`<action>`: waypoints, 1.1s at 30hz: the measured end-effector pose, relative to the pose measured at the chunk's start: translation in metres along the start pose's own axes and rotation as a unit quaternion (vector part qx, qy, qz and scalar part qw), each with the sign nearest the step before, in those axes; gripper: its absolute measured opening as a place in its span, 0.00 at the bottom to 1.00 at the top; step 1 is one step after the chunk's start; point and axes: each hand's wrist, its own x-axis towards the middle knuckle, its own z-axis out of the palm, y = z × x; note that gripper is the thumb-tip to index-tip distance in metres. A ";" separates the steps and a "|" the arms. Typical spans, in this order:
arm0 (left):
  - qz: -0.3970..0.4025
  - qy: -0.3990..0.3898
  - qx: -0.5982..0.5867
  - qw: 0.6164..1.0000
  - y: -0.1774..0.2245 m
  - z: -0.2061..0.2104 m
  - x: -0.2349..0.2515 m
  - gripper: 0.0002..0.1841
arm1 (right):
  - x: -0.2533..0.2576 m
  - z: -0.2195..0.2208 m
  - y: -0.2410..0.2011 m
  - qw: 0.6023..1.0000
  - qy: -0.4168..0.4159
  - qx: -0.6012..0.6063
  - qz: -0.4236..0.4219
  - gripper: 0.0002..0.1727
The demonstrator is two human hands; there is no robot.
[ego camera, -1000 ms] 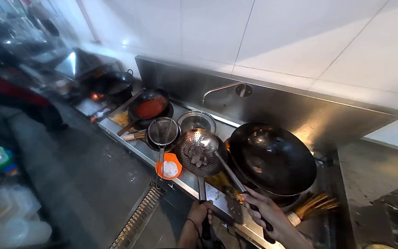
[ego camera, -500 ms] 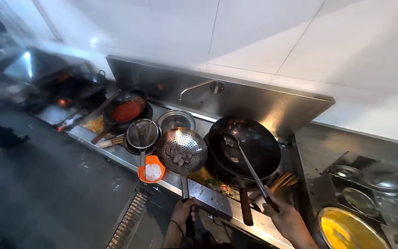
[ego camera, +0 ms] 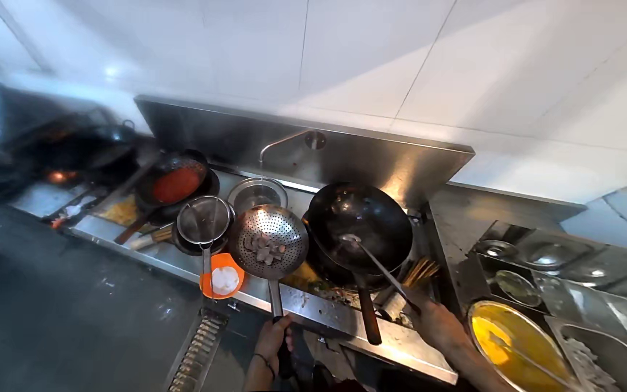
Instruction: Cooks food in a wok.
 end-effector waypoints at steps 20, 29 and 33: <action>-0.011 -0.034 -0.030 0.999 0.006 -0.013 -0.006 0.11 | 0.034 0.022 -0.048 0.980 0.038 0.189 0.043 0.33; 0.004 -0.097 -0.106 0.990 -0.006 -0.026 -0.014 0.21 | 0.003 -0.004 -0.021 0.986 -0.023 0.150 -0.067 0.32; 0.000 -0.081 -0.091 0.993 -0.010 -0.025 -0.019 0.27 | 0.024 0.012 -0.015 0.990 0.029 0.134 -0.019 0.33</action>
